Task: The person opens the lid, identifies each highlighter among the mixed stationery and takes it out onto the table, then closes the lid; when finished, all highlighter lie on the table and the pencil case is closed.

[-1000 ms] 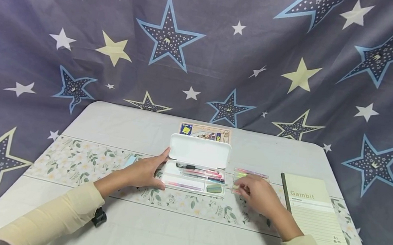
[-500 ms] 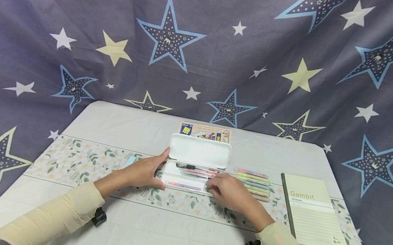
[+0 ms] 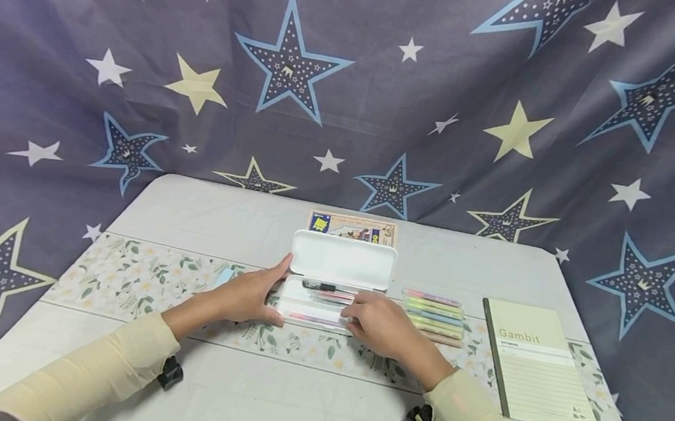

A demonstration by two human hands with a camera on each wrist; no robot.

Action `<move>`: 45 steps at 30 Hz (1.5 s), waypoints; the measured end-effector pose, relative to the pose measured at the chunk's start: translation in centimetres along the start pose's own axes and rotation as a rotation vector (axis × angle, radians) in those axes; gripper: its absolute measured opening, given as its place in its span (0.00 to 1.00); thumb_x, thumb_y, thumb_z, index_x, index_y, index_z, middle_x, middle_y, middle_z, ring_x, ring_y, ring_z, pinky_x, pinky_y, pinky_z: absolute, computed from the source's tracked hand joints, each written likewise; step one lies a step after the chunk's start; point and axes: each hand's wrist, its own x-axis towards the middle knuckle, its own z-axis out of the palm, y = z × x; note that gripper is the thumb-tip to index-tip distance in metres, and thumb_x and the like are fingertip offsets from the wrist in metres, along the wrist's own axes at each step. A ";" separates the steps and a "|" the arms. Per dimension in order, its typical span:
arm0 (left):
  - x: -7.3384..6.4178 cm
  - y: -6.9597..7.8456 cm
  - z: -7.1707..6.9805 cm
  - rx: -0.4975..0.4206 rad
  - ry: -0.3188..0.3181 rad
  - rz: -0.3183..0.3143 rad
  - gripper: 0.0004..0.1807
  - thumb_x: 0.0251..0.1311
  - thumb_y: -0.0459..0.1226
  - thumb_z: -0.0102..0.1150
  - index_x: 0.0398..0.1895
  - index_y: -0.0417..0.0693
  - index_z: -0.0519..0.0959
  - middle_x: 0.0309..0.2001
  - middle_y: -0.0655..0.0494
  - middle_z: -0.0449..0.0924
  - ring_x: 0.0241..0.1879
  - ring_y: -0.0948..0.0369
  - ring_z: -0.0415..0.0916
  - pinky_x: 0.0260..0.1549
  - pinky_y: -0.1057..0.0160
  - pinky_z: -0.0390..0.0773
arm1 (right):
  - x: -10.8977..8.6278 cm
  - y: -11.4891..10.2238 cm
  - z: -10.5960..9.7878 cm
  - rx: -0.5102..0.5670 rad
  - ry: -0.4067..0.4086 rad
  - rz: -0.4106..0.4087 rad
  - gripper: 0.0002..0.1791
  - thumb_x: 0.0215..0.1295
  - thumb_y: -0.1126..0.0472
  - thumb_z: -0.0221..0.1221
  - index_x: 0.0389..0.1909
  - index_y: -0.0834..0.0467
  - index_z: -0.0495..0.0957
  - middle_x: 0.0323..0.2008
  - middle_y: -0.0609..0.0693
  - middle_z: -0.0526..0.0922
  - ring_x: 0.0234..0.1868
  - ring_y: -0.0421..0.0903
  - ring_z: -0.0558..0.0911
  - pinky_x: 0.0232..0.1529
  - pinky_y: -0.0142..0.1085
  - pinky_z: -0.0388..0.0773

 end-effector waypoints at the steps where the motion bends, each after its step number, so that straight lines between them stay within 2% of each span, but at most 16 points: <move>1: 0.0 0.0 0.0 0.000 0.000 0.000 0.74 0.47 0.60 0.77 0.84 0.50 0.33 0.80 0.48 0.57 0.77 0.50 0.60 0.76 0.51 0.63 | 0.1 0.0 0.1 -0.002 0.001 -0.005 0.07 0.64 0.60 0.69 0.42 0.52 0.89 0.35 0.43 0.83 0.32 0.36 0.76 0.35 0.31 0.79; 6: 0.1 -0.2 0.1 -0.007 0.000 0.006 0.74 0.47 0.59 0.77 0.84 0.49 0.33 0.80 0.47 0.56 0.78 0.50 0.60 0.76 0.51 0.62 | 0.4 -0.4 0.1 0.011 -0.019 -0.034 0.06 0.64 0.61 0.69 0.41 0.50 0.89 0.36 0.43 0.85 0.38 0.40 0.82 0.45 0.37 0.82; 12: 0.1 -0.1 0.0 -0.010 0.002 0.015 0.74 0.47 0.59 0.77 0.84 0.49 0.33 0.80 0.47 0.56 0.78 0.50 0.60 0.76 0.51 0.63 | 0.7 -0.8 0.1 -0.008 -0.091 -0.044 0.07 0.65 0.60 0.68 0.43 0.51 0.89 0.39 0.44 0.89 0.44 0.43 0.86 0.56 0.42 0.83; 24: -0.1 0.1 -0.2 -0.017 0.006 0.022 0.74 0.47 0.59 0.77 0.84 0.48 0.33 0.80 0.46 0.56 0.77 0.49 0.60 0.76 0.50 0.63 | 1.0 -1.0 0.0 -0.004 -0.098 -0.042 0.05 0.66 0.60 0.67 0.41 0.51 0.88 0.36 0.44 0.85 0.40 0.41 0.82 0.44 0.37 0.82; 37: 0.0 -0.1 -0.1 -0.010 0.006 0.024 0.74 0.47 0.59 0.77 0.84 0.48 0.33 0.80 0.47 0.57 0.77 0.49 0.60 0.76 0.50 0.64 | 1.0 -1.2 0.0 0.055 -0.091 0.029 0.07 0.65 0.63 0.67 0.43 0.52 0.88 0.39 0.45 0.87 0.43 0.42 0.84 0.46 0.38 0.85; 45: -0.1 -0.1 0.0 -0.015 0.002 0.023 0.74 0.47 0.60 0.77 0.84 0.49 0.32 0.80 0.46 0.57 0.77 0.49 0.60 0.76 0.50 0.63 | 0.8 -1.1 -0.3 0.057 -0.076 0.026 0.08 0.64 0.64 0.67 0.43 0.51 0.88 0.38 0.44 0.86 0.41 0.41 0.84 0.43 0.37 0.84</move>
